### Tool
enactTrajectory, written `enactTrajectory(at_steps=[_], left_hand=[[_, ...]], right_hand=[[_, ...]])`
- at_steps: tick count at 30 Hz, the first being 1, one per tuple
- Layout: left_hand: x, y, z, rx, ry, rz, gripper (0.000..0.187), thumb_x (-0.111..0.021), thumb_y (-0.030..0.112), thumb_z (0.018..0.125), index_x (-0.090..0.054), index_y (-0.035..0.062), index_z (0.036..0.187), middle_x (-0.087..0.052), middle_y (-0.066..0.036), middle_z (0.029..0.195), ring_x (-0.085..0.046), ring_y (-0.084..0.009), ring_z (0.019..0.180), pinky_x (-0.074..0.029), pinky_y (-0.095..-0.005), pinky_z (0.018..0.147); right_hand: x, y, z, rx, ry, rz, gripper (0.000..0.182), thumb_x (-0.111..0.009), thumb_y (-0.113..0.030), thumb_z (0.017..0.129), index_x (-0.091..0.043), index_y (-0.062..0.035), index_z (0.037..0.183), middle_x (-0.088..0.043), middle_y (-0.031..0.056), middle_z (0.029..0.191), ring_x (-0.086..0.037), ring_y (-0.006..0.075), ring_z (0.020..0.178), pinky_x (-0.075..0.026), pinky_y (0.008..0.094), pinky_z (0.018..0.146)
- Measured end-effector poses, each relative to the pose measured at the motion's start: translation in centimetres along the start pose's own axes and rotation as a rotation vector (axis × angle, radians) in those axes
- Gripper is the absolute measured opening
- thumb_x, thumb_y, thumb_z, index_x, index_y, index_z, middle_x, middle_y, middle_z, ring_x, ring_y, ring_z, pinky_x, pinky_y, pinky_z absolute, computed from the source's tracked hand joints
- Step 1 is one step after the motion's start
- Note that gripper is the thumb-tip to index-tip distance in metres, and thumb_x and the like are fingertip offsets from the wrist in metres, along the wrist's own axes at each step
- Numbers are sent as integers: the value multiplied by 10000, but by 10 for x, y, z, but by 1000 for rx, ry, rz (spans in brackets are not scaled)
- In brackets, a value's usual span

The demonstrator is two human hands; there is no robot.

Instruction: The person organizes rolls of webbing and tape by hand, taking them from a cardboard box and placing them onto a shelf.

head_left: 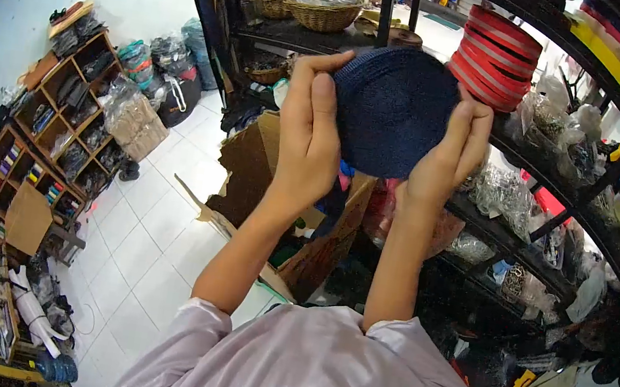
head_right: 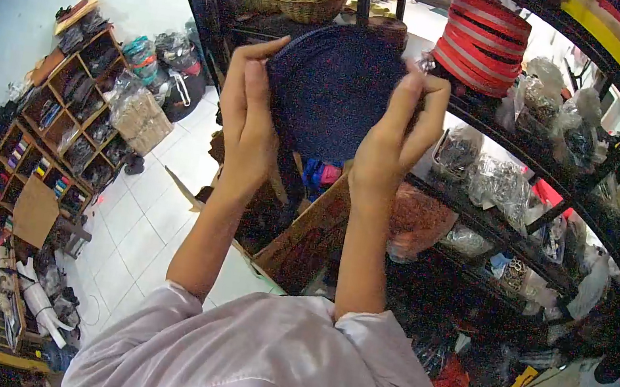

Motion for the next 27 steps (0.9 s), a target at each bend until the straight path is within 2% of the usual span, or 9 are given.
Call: enactTrajectory(at_steps=[4, 6, 8, 14, 16, 18, 22, 24, 27], left_hand=[[-6, 13, 24, -85, -187, 169, 404, -330, 282, 1055, -599, -17, 1097, -621, -83, 1002, -547, -137, 958, -404, -267, 883], [-28, 15, 17, -53, -378, -40, 418, -328, 296, 1056, -602, -16, 1103, -623, -97, 1043, -550, -145, 1003, -403, -275, 914], [-34, 11, 8, -35, -395, -74, 416, -379, 325, 1047, -585, -16, 1166, -615, -103, 1113, -546, -155, 1047, -391, -287, 961], [-23, -5, -19, 12, 165, -172, 427, -505, 333, 1006, -561, -7, 1258, -613, -111, 1187, -551, -168, 1095, -403, -323, 998], [-22, -11, 6, 11, 7, -142, 383, -509, 294, 1003, -601, -19, 1205, -643, -109, 1130, -573, -163, 1061, -426, -313, 970], [-36, -17, 25, 178, -355, -278, 333, -515, 242, 991, -630, -12, 1172, -668, -99, 1085, -588, -164, 1055, -438, -309, 955], [-57, 7, 10, -84, -691, -65, 358, -519, 248, 988, -574, 35, 1270, -611, -87, 1214, -525, -163, 1158, -369, -294, 1030], [-43, -16, 6, 308, -627, -270, 412, -511, 280, 997, -521, 23, 1318, -554, -83, 1280, -477, -158, 1207, -339, -298, 1056], [-35, -41, -13, 325, -830, -210, 374, -603, 241, 953, -569, -6, 1231, -592, -56, 1156, -526, -122, 1095, -393, -274, 973]], right_hand=[[-9, 20, -10, -245, -355, 73, 303, -617, -232, 939, -526, -25, 1140, -573, -10, 905, -521, 77, 833, -410, 227, 777], [-15, -27, 3, 278, -322, -313, 336, -627, -216, 928, -548, -14, 1185, -639, 39, 987, -593, 160, 916, -445, 276, 850], [-17, -34, 2, 267, -337, -217, 343, -626, -207, 925, -576, -10, 1202, -660, 95, 1094, -605, 223, 1021, -434, 335, 934], [17, -40, -42, 374, 245, -390, 283, -548, -199, 976, -581, 15, 1159, -617, 161, 1106, -601, 257, 974, -449, 375, 901], [28, -38, -40, 370, 172, -428, 276, -576, -183, 959, -548, 7, 1157, -590, 167, 1104, -594, 251, 972, -471, 366, 851], [7, -11, -19, -94, -296, 65, 313, -635, -166, 921, -515, 8, 1152, -567, 168, 1151, -576, 220, 1024, -472, 345, 875], [-26, -39, -3, 87, -488, -214, 321, -689, -153, 876, -605, -25, 1158, -672, 104, 1032, -623, 152, 955, -463, 299, 913], [-14, -39, 9, 165, -433, -289, 231, -666, -134, 886, -677, -41, 1098, -702, 85, 993, -632, 143, 946, -459, 292, 908], [1, -44, 17, 201, -400, -294, 214, -686, -130, 870, -702, -47, 1067, -706, 90, 995, -628, 141, 941, -460, 286, 891]])
Point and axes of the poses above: each hand's wrist, its own z-axis towards the middle knuckle, its own x-axis out of the back of the hand, y = z × x, the point moved 10 cm from there along z, towards the middle knuckle
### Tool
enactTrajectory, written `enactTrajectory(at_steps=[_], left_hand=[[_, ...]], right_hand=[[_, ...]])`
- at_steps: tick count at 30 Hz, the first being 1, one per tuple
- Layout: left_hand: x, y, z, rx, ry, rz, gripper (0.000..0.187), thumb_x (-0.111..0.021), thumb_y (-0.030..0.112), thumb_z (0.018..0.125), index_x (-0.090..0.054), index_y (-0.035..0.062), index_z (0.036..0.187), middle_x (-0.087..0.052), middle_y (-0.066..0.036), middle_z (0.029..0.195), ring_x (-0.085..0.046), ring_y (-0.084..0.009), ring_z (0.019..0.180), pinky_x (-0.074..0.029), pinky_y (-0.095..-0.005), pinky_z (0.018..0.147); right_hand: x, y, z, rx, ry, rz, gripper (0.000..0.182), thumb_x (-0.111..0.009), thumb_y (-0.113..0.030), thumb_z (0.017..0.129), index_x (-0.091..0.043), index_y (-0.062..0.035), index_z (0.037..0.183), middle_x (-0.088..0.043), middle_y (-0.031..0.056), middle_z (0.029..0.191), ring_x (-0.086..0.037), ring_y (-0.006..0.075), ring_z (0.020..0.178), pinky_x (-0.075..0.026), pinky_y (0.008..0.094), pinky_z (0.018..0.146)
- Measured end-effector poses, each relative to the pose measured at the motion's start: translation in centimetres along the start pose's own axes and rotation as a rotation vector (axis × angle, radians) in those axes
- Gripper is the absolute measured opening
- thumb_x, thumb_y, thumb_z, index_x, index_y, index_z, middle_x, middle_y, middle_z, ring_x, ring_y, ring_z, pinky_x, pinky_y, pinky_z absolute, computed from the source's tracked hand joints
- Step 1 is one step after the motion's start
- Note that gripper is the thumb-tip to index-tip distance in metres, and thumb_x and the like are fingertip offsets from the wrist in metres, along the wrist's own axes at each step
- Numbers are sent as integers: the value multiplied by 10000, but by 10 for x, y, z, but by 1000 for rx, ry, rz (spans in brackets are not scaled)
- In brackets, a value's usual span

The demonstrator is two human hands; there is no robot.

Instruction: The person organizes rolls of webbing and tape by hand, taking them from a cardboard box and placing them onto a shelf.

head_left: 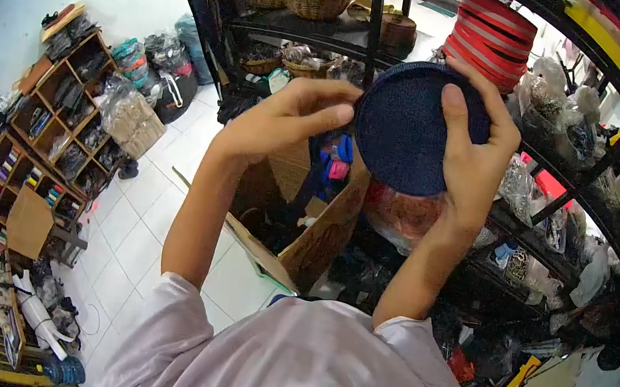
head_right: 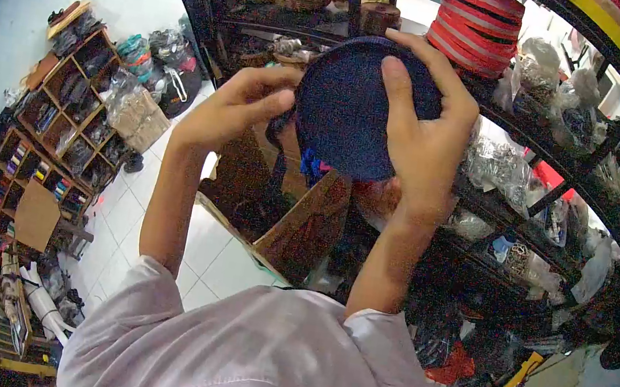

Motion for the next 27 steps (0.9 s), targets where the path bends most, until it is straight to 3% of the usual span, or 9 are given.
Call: enactTrajectory(at_steps=[5, 8, 11, 12, 13, 17, 22, 25, 27], left_hand=[[23, 8, -17, 89, 193, 347, 196, -716, 78, 823, -607, -8, 961, -595, -28, 868, -550, -92, 848, -446, -274, 760], [32, 43, -27, -265, 498, 754, 238, -647, -22, 661, -463, -5, 811, -437, -92, 731, -452, -185, 681, -378, -304, 638], [22, 19, -27, -318, 587, 826, 265, -677, 9, 695, -428, -9, 786, -401, -104, 732, -422, -198, 688, -375, -298, 649], [27, -16, -23, -44, 543, 552, 324, -710, 22, 700, -398, -2, 781, -418, -72, 709, -444, -161, 715, -395, -323, 666], [25, -49, -21, 71, 444, 399, 403, -805, 110, 711, -538, 10, 996, -578, -87, 899, -543, -163, 912, -448, -335, 809], [-21, -40, -30, 16, -123, 291, 1101, -877, 326, 690, -211, 8, 1507, -373, -175, 1472, -377, -241, 1356, -292, -346, 1112], [-5, 41, -7, -321, 285, 105, 526, -423, 348, 1027, -396, 0, 1420, -508, -143, 1344, -503, -192, 1168, -352, -312, 1033], [-12, 32, -6, -337, 477, -41, 551, -376, 381, 1038, -410, -19, 1415, -495, -153, 1368, -459, -199, 1265, -305, -330, 1093], [-19, 36, -16, -486, 763, -5, 538, -448, 332, 1028, -409, -43, 1411, -553, -147, 1317, -501, -184, 1209, -350, -307, 1050]], right_hand=[[-1, -8, -2, -20, -125, -37, 211, -699, -124, 859, -712, -57, 1059, -712, 84, 976, -635, 134, 910, -473, 283, 865], [-5, -10, -1, -62, -146, -30, 219, -709, -118, 851, -710, -54, 1061, -714, 92, 972, -638, 132, 903, -478, 283, 855], [-7, -20, 9, 39, -112, -3, 222, -709, -120, 852, -708, -52, 1063, -715, 98, 999, -646, 146, 927, -474, 287, 874], [-8, -18, 13, 36, -113, 2, 222, -703, -117, 856, -706, -52, 1068, -714, 103, 1024, -652, 166, 961, -468, 292, 895], [-9, -18, 16, 43, -113, 4, 222, -703, -117, 856, -706, -52, 1068, -714, 103, 1024, -652, 166, 961, -468, 292, 895], [-7, -18, 24, 134, -127, -61, 221, -694, -125, 866, -704, -43, 1072, -712, 100, 1018, -648, 162, 967, -464, 287, 897], [-8, -20, 18, 84, -92, 33, 206, -700, -116, 866, -707, -39, 1057, -707, 73, 964, -628, 123, 896, -472, 270, 854], [-10, -20, 14, 103, 44, 83, 203, -687, -122, 885, -701, -20, 1061, -701, 70, 987, -621, 132, 918, -473, 284, 869], [11, -19, 1, 88, 438, 44, 214, -673, -121, 898, -689, 4, 1071, -693, 82, 1024, -620, 152, 968, -462, 291, 899]])
Point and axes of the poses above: each hand's wrist, its own z-axis towards the middle knuckle, its own x-axis out of the back of the hand, y = z × x, the point moved 10 cm from there along z, towards the middle knuckle
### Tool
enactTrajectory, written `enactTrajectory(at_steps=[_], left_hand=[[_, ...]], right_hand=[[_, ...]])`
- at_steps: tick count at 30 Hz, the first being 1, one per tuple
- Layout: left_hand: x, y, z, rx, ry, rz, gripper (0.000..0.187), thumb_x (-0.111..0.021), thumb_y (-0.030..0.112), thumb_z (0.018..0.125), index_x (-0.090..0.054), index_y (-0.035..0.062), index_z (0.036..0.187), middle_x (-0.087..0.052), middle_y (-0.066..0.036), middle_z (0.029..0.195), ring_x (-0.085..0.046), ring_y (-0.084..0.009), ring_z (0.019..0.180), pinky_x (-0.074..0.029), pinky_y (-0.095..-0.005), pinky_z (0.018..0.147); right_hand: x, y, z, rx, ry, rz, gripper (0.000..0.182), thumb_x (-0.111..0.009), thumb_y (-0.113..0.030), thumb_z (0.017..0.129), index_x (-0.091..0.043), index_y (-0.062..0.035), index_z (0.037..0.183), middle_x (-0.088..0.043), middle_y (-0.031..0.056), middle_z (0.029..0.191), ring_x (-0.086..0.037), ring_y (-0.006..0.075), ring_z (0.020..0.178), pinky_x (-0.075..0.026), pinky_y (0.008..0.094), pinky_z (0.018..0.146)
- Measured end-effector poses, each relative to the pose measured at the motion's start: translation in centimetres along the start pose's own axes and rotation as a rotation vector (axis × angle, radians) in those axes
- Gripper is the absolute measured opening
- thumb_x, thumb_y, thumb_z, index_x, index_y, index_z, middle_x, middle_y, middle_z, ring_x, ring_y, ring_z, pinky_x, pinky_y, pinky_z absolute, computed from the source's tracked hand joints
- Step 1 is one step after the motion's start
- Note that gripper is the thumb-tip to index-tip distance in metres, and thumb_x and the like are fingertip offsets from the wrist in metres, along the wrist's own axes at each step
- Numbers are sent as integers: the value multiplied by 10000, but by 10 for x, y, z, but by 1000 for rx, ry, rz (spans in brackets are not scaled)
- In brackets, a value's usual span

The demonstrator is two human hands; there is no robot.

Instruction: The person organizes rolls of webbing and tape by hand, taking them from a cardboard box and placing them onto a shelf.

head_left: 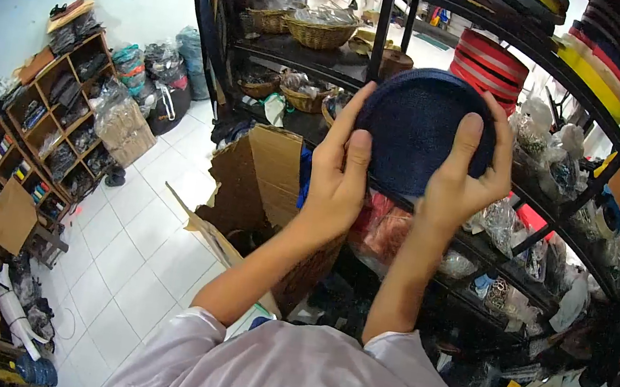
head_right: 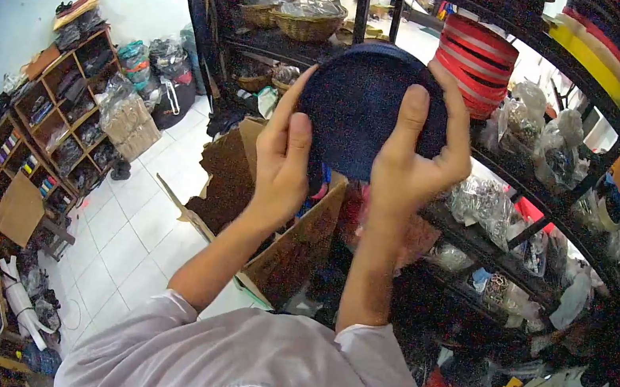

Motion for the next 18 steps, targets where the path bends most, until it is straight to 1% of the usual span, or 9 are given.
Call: enactTrajectory(at_steps=[2, 4, 6, 8, 9, 12, 14, 16, 18], left_hand=[[8, -6, 0, -24, 97, 100, 469, -526, 245, 1003, -474, -40, 1372, -599, -134, 1258, -536, -166, 1156, -386, -295, 1016], [10, -5, 10, 129, 33, 10, 407, -570, 180, 977, -536, -13, 1334, -611, -129, 1243, -551, -144, 1127, -414, -287, 982], [20, -11, 17, 179, -9, 76, 371, -588, 161, 961, -579, 15, 1303, -651, -105, 1170, -579, -118, 1050, -439, -266, 931], [25, -1, 32, 23, -81, 169, 341, -596, 135, 946, -613, 25, 1268, -676, -84, 1104, -593, -109, 988, -447, -254, 896], [28, -8, 41, 42, -160, 171, 313, -599, 123, 935, -641, 16, 1227, -690, -74, 1069, -598, -115, 978, -446, -260, 898], [3, -6, 44, 50, -467, 246, 290, -600, 132, 933, -660, 8, 1188, -684, -79, 1092, -594, -124, 1016, -443, -266, 925], [5, -19, 39, 162, -428, 223, 312, -578, 180, 957, -640, 8, 1210, -672, -75, 1106, -597, -128, 1008, -447, -270, 922], [15, -32, 41, 324, -298, 28, 364, -544, 248, 985, -600, 13, 1258, -660, -73, 1115, -590, -132, 1025, -439, -271, 935], [18, -36, 29, 287, -159, 27, 465, -470, 368, 1015, -547, 13, 1305, -614, -90, 1190, -545, -150, 1103, -398, -296, 1002]], right_hand=[[4, 3, -12, 80, 61, -59, 226, -664, -126, 901, -668, 9, 1083, -672, 102, 1031, -615, 176, 975, -460, 308, 911], [16, 4, -25, 192, 154, -189, 229, -650, -128, 904, -630, 3, 1090, -640, 119, 1039, -612, 206, 922, -467, 336, 897], [18, 18, -22, 150, 96, -96, 207, -644, -124, 899, -562, -10, 1050, -603, 135, 1066, -591, 169, 872, -484, 303, 823], [-7, 46, -24, -187, -273, 216, 203, -651, -119, 894, -504, -19, 994, -592, 144, 1106, -574, 119, 864, -480, 245, 760], [-20, 52, -24, -294, -480, 324, 245, -686, -134, 876, -467, -47, 944, -588, 145, 1132, -555, 77, 856, -469, 202, 716], [-59, 40, -31, -284, -745, 300, 262, -585, -226, 968, -581, -29, 1141, -650, 106, 1121, -587, 120, 942, -461, 270, 865], [-61, 41, -34, -206, -753, 162, 297, -519, -243, 1003, -646, -20, 1153, -687, 78, 1051, -590, 126, 979, -433, 286, 924], [-50, 49, -28, -316, -558, 118, 288, -533, -239, 997, -691, -9, 1066, -697, 71, 1009, -595, 126, 968, -437, 277, 908], [-50, 51, -29, -257, -448, 111, 298, -511, -222, 1004, -689, 4, 1077, -699, 80, 999, -598, 131, 961, -436, 276, 901]])
Point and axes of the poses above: each hand's wrist, its own z-axis towards the middle knuckle, its own x-axis out of the back of the hand, y = z × x, the point moved 10 cm from there along z, towards the middle knuckle
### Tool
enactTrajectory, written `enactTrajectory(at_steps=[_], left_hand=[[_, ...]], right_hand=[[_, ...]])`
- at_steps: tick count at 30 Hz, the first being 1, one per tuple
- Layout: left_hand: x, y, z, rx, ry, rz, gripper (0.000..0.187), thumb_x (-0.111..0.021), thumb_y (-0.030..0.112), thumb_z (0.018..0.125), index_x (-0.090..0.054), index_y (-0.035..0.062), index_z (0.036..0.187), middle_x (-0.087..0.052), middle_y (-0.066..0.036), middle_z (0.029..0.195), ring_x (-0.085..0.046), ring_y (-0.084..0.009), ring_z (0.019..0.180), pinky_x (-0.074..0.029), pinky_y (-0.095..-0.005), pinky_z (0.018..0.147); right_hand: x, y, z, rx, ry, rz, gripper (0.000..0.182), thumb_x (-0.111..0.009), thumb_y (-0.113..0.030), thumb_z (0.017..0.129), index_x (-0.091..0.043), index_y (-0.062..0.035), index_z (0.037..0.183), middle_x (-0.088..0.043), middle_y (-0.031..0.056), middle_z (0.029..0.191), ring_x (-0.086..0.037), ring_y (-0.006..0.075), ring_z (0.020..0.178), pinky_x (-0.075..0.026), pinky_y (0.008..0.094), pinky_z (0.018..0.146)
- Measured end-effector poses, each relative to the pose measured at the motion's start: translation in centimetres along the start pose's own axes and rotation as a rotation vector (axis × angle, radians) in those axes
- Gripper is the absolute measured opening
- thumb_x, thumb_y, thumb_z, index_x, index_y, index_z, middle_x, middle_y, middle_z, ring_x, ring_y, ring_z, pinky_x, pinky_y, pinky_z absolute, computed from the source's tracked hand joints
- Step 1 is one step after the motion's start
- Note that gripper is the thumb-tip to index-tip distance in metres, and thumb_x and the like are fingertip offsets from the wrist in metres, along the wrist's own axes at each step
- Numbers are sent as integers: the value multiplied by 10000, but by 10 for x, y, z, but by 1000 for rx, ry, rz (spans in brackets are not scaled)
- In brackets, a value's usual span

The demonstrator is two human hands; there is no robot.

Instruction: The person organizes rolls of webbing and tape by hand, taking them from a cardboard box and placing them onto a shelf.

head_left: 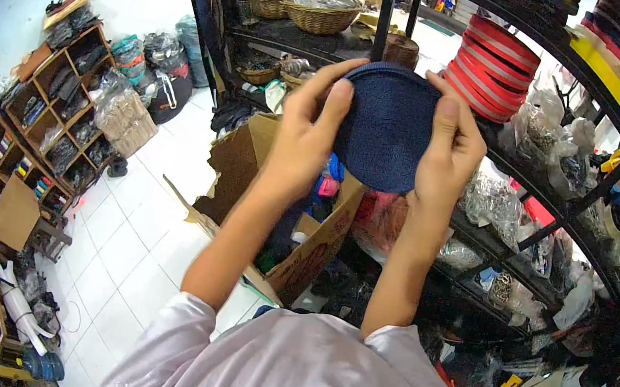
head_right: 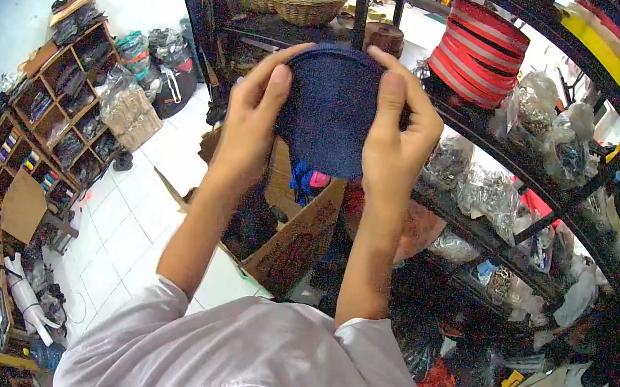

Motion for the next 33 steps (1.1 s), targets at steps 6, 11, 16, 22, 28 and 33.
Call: enactTrajectory(at_steps=[6, 11, 16, 22, 28, 33], left_hand=[[-4, -22, -10, -63, 334, -201, 505, -369, 405, 1044, -445, 13, 1353, -548, -95, 1267, -501, -169, 1151, -373, -316, 1024], [-6, 12, 23, -201, -185, 163, 423, -390, 353, 1045, -519, 10, 1257, -623, -70, 1057, -556, -125, 961, -438, -287, 900], [3, -5, 18, 50, 93, 0, 412, -420, 356, 1036, -431, 73, 1336, -572, -82, 1142, -509, -118, 1008, -422, -284, 897], [16, -5, 9, -92, 364, -169, 380, -477, 334, 1017, -477, 55, 1275, -570, -64, 1143, -532, -155, 1048, -399, -318, 985], [-7, 19, 2, -102, -66, 149, 290, -616, 199, 924, -588, 42, 1167, -644, -77, 1086, -575, -144, 1042, -435, -291, 930], [-17, -11, -28, -109, 305, -96, 443, -593, 247, 963, -500, 62, 1355, -521, -102, 1316, -496, -190, 1183, -375, -329, 1033]], right_hand=[[19, 1, -41, 155, 567, -68, 270, -464, -186, 997, -565, 40, 1105, -623, 137, 1087, -554, 193, 945, -425, 336, 899], [5, -28, 2, 43, -31, 68, 314, -598, -174, 932, -528, -1, 1185, -572, 138, 1232, -545, 149, 1067, -438, 308, 937], [18, -7, 14, 101, 311, 119, 283, -575, -183, 953, -634, 3, 1158, -660, 92, 1118, -583, 178, 1047, -410, 328, 974], [0, 1, -51, 115, 401, 168, 491, -611, -221, 912, -402, 25, 1282, -467, 154, 1304, -454, 205, 1194, -359, 360, 1024], [-1, -13, -34, 39, -2, 63, 499, -637, -193, 886, -437, -12, 1306, -535, 136, 1231, -517, 206, 1111, -369, 359, 1024], [23, 21, -46, -160, 497, 253, 430, -564, -180, 939, -462, 0, 1316, -472, 135, 1300, -457, 217, 1185, -339, 375, 1039]])
Point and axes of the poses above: each hand's wrist, its own z-axis towards the middle knuckle, its own x-axis out of the back of the hand, y = z × x, the point moved 10 cm from there along z, towards the middle knuckle
